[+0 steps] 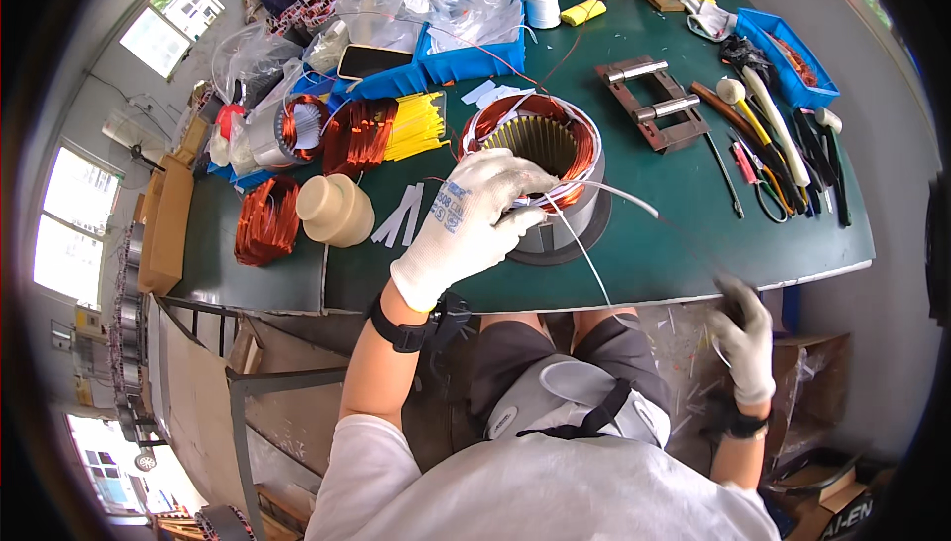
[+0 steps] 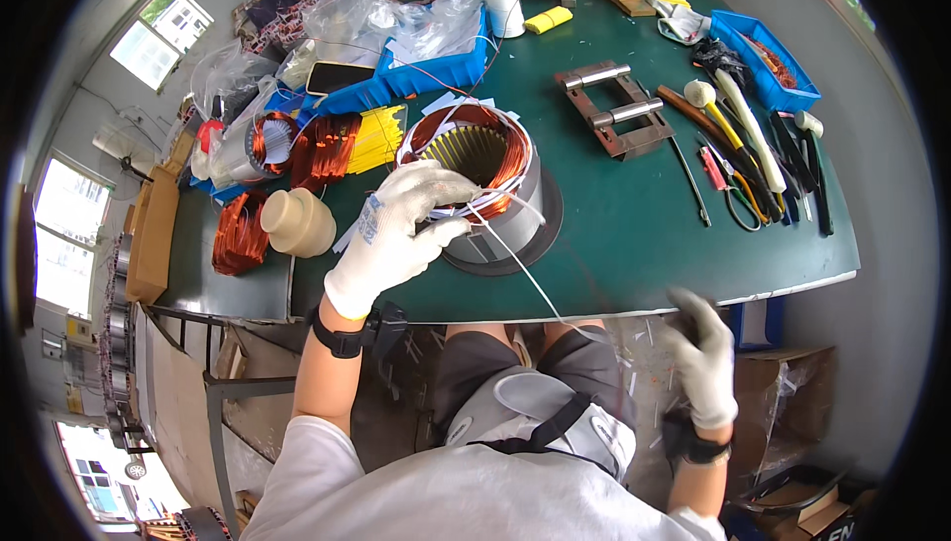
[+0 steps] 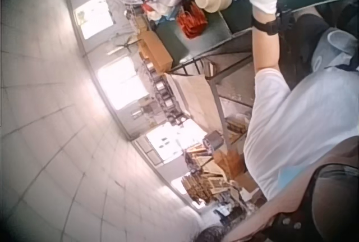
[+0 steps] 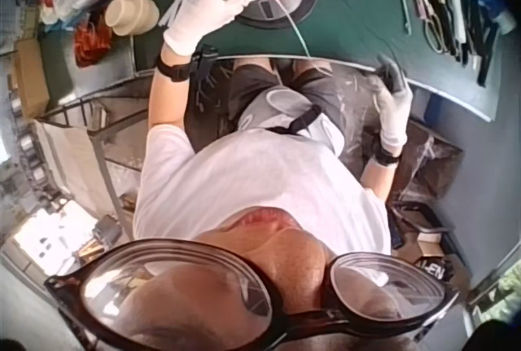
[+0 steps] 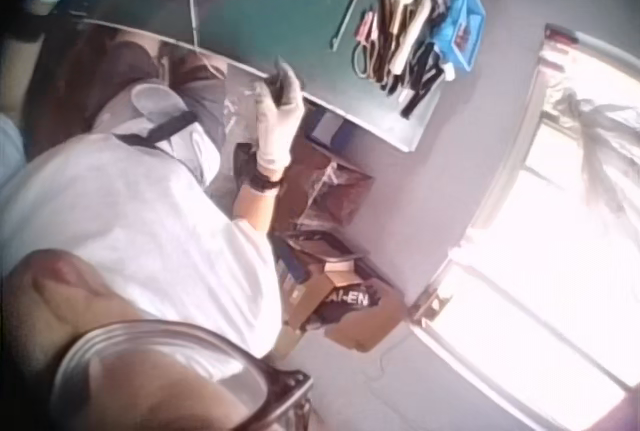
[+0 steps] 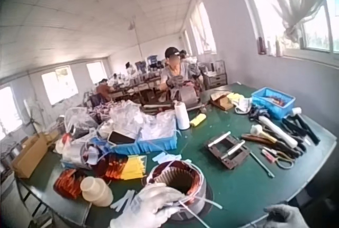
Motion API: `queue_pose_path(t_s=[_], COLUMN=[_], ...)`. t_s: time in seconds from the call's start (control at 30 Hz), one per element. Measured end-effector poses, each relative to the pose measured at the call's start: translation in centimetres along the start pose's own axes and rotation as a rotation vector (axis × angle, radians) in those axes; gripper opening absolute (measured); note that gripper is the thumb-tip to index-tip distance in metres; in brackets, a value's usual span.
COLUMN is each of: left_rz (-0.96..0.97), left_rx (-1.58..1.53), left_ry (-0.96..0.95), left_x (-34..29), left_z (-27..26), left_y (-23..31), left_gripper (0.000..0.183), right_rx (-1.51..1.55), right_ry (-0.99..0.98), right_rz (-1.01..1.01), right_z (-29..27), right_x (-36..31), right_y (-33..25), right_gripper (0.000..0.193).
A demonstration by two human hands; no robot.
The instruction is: Manually winding and organizing copper coils within a motor stator housing using hands and small tools.
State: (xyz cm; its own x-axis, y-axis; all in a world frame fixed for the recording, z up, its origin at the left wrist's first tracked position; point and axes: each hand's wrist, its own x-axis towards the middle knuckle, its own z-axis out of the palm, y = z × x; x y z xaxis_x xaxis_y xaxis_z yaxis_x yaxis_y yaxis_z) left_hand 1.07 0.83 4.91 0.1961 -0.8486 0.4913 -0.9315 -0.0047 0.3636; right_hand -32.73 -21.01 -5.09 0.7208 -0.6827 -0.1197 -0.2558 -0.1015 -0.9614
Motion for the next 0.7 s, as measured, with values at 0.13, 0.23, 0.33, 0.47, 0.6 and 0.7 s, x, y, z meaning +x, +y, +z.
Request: queue_pose_path(t_s=[0.13, 0.23, 0.33, 0.47, 0.6, 0.7], left_rz=[-0.047, -0.099, -0.125, -0.168, -0.076, 0.047], left_rx=[-0.081, -0.041, -0.064, -0.178, -0.113, -0.037], left_ry=[0.017, -0.005, 0.035, 0.068, 0.076, 0.1], left_x=[0.0, -0.2, -0.3, -0.3, -0.4, -0.6], left_z=[-0.2, -0.3, -0.2, 0.2, 0.6, 0.8], left_y=[0.4, 0.7, 0.9, 0.6, -0.1, -0.4], left_gripper=[0.027, 0.03, 0.033, 0.036, 0.036, 0.035], right_rx=[-0.119, 0.022, -0.139, -0.138, -0.19, -0.154], right_ry=[-0.049, -0.206, -0.206, -0.259, -0.327, -0.299], right_rz=[-0.54, -0.524, -0.488, -0.452, -0.383, -0.294], right_z=[11.2, 14.2, 14.2, 13.1, 12.4, 12.4], right_x=[6.1, 9.2, 10.9, 11.6, 11.4, 11.6], right_y=[-13.3, -16.9, -17.3, -17.2, -17.5, -17.4], right_gripper=[0.05, 0.019, 0.02, 0.03, 0.035, 0.035])
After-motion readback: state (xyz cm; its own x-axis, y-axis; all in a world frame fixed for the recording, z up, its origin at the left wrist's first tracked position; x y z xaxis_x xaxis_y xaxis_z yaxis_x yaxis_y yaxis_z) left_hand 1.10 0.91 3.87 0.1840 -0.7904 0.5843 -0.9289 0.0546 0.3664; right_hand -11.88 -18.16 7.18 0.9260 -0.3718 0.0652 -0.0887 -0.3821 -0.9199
